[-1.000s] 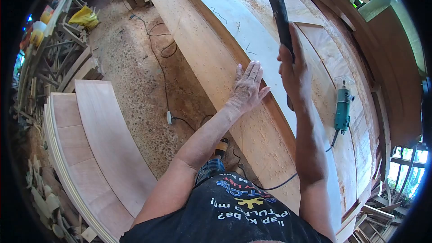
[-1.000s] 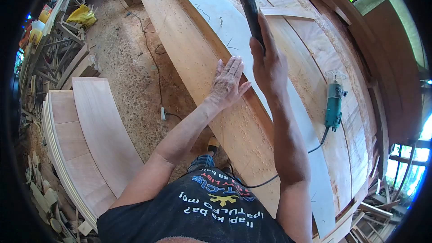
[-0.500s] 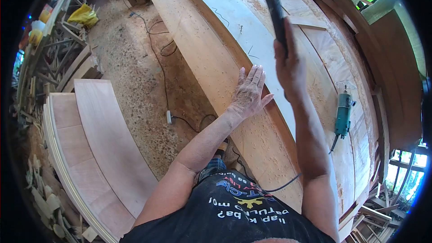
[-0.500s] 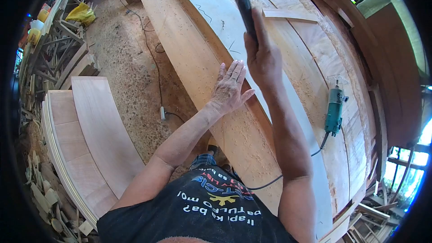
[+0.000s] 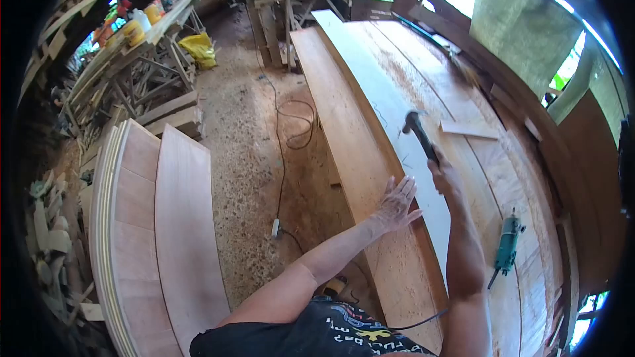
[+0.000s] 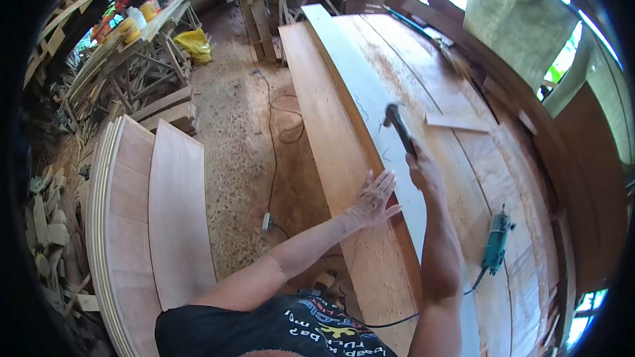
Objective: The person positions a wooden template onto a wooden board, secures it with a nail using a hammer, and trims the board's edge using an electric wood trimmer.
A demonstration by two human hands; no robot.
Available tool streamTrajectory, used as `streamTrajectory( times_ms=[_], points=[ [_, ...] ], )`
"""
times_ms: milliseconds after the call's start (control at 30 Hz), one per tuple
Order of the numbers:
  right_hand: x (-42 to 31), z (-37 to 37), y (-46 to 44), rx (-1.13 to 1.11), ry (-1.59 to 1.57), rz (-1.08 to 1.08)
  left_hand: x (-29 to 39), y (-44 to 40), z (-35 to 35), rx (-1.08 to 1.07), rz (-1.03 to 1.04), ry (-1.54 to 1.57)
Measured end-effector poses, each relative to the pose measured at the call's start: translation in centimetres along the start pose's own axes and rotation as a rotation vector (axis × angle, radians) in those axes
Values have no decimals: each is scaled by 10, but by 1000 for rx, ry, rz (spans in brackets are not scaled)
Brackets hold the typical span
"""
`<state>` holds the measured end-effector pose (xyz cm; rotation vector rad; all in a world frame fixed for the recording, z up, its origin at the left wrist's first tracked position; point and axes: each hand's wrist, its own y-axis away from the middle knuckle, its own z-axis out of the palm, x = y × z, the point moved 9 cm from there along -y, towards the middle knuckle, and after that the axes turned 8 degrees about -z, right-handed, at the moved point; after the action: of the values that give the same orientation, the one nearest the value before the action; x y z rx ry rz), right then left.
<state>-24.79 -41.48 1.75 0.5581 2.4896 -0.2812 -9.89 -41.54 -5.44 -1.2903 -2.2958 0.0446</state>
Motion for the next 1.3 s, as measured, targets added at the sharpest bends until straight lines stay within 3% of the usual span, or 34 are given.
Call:
streamTrajectory(
  times_ms=[67,133,233,333,433,500,567,667,800,1067,1300],
  points=[
    [32,-6,15,123,70,-79,-1,7,-2,-55,-60,78],
    [42,-30,52,157,130,120,-3,15,-1,-36,-65,155],
    [68,-49,84,212,290,233,3,19,-5,-73,-52,80],
    [62,-59,106,387,117,28,-7,13,-9,-4,-94,175],
    [45,-36,146,414,-62,-88,-9,19,-17,89,-150,289],
    [40,-11,174,373,39,-80,8,24,-45,198,-181,430],
    [40,6,185,321,211,-53,77,37,-140,358,51,712],
    [37,20,188,304,379,-63,182,100,-309,479,582,859],
    [32,14,191,350,303,-28,235,185,-408,484,914,882],
    [35,15,190,336,250,-12,276,250,-406,485,916,791],
    [37,15,192,328,262,-12,267,266,-409,518,869,760]
  ],
)
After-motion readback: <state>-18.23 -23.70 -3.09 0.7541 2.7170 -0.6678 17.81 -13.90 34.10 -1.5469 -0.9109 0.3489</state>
